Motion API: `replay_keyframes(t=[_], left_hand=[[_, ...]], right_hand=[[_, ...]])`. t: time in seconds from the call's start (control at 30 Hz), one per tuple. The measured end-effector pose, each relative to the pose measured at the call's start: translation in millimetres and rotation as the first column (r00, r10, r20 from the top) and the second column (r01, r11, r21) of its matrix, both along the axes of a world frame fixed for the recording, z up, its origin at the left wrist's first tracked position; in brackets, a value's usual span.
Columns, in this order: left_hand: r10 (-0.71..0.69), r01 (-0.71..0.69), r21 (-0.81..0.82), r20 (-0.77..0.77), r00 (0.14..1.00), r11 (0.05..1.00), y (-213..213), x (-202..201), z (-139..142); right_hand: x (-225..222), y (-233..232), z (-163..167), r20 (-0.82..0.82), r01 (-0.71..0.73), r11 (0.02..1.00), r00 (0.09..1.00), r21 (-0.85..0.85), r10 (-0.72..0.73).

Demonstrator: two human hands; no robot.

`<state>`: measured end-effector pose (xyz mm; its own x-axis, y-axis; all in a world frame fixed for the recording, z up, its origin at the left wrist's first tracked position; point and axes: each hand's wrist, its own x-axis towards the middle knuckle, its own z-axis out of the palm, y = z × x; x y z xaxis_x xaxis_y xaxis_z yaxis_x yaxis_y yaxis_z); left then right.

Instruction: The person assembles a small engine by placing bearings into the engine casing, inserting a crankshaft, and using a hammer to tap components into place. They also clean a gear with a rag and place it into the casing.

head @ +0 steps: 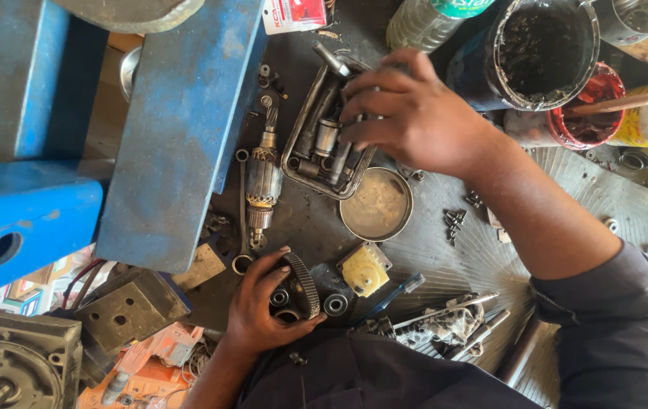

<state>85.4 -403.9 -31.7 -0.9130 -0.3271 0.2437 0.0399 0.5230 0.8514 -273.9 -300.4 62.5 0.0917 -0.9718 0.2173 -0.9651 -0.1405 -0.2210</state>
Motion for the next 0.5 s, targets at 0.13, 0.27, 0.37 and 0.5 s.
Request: replay_keyframes(t=[0.13, 0.27, 0.37, 0.5], left_hand=[[-0.001, 0.001, -0.018, -0.022, 1.000, 1.000, -1.0, -0.6, -1.8], [-0.010, 0.010, -0.022, -0.018, 1.000, 1.000, -1.9, -0.9, -1.9], [-0.005, 0.005, -0.032, -0.001, 1.000, 0.999, -1.8, -0.5, -0.2], [0.005, -0.005, -0.026, -0.002, 1.000, 1.000, -1.3, -1.7, 1.6]], right_hand=[[20.6, -7.0, -3.5, 0.012, 0.159, 0.982, 0.987, 0.103, -0.161], [49.9, -5.1, -16.9, -0.206, 0.268, 0.959, 0.947, 0.092, -0.245], [58.2, 4.9, -23.4, 0.025, 0.247, 0.962, 0.968, 0.120, -0.252], [65.1, 19.8, -24.8, 0.111, 0.157, 0.986, 0.980, 0.055, -0.163]])
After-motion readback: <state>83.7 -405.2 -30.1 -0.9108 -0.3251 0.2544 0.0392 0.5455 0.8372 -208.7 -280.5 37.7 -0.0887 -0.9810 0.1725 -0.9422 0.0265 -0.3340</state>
